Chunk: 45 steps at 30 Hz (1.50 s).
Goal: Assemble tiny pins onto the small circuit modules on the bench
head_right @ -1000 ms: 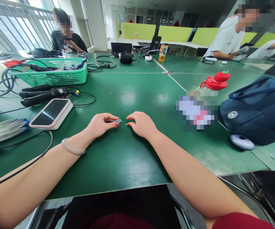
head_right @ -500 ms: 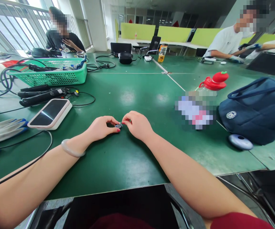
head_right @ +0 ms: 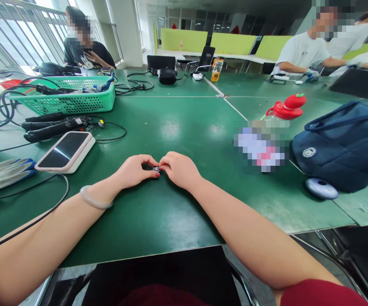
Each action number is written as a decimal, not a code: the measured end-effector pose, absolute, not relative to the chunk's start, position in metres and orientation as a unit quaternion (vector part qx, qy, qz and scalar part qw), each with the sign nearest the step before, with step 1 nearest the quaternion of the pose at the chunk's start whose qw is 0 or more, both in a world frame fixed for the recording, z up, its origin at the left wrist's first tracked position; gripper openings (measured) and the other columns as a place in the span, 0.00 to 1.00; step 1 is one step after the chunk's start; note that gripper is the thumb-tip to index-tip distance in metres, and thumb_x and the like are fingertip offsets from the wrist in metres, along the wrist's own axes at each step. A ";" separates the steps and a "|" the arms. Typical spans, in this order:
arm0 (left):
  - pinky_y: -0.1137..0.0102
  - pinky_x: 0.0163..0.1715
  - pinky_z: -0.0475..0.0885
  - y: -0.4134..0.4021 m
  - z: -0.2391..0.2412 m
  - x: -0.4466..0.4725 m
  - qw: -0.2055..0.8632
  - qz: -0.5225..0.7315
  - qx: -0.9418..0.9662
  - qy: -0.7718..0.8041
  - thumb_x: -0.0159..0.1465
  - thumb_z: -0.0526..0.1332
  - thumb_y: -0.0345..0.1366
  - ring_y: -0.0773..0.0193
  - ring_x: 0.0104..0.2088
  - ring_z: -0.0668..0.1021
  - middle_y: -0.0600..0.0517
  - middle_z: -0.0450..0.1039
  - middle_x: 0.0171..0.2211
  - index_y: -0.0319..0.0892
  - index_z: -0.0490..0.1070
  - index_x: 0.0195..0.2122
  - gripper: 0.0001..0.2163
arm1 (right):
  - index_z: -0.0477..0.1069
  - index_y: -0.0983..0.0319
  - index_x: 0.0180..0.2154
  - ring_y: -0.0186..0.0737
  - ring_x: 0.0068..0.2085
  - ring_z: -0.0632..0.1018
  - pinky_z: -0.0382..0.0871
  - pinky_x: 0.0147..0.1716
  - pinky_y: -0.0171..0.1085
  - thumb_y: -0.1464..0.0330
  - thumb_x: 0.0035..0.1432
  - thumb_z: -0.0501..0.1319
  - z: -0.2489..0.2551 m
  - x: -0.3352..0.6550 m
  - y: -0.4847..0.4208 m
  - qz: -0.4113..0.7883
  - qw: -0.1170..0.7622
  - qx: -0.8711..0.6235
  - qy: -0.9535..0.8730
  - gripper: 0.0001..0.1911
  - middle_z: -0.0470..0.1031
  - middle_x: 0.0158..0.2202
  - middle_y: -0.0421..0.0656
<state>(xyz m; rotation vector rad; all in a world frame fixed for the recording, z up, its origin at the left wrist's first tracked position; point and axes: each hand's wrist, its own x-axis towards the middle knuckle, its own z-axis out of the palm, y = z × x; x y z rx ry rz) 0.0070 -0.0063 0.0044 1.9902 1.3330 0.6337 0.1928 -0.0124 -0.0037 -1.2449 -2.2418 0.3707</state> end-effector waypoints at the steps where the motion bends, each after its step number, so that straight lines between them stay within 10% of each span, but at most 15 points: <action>1: 0.67 0.39 0.69 -0.006 0.004 0.007 0.326 0.242 0.759 0.509 0.50 0.68 0.42 0.60 0.36 0.77 0.54 0.78 0.34 0.46 0.76 0.33 0.11 | 0.76 0.60 0.32 0.35 0.35 0.73 0.63 0.35 0.34 0.74 0.59 0.60 -0.004 0.193 -0.012 0.138 0.271 -0.462 -0.833 0.07 0.74 0.34 0.41; 29: 0.66 0.40 0.71 0.000 -0.004 0.003 0.343 0.293 0.734 0.508 0.51 0.68 0.41 0.60 0.36 0.78 0.51 0.80 0.35 0.44 0.78 0.37 0.13 | 0.77 0.61 0.36 0.33 0.30 0.70 0.62 0.31 0.34 0.70 0.57 0.64 -0.006 0.197 -0.009 0.161 0.277 -0.492 -0.809 0.04 0.73 0.32 0.40; 45: 0.65 0.50 0.72 -0.012 0.007 0.006 0.652 0.362 0.504 0.436 0.55 0.67 0.31 0.65 0.39 0.78 0.46 0.78 0.40 0.36 0.76 0.44 0.15 | 0.73 0.62 0.31 0.32 0.31 0.71 0.61 0.32 0.33 0.65 0.60 0.61 -0.009 0.178 -0.021 0.083 0.305 -0.458 -0.830 0.07 0.73 0.36 0.42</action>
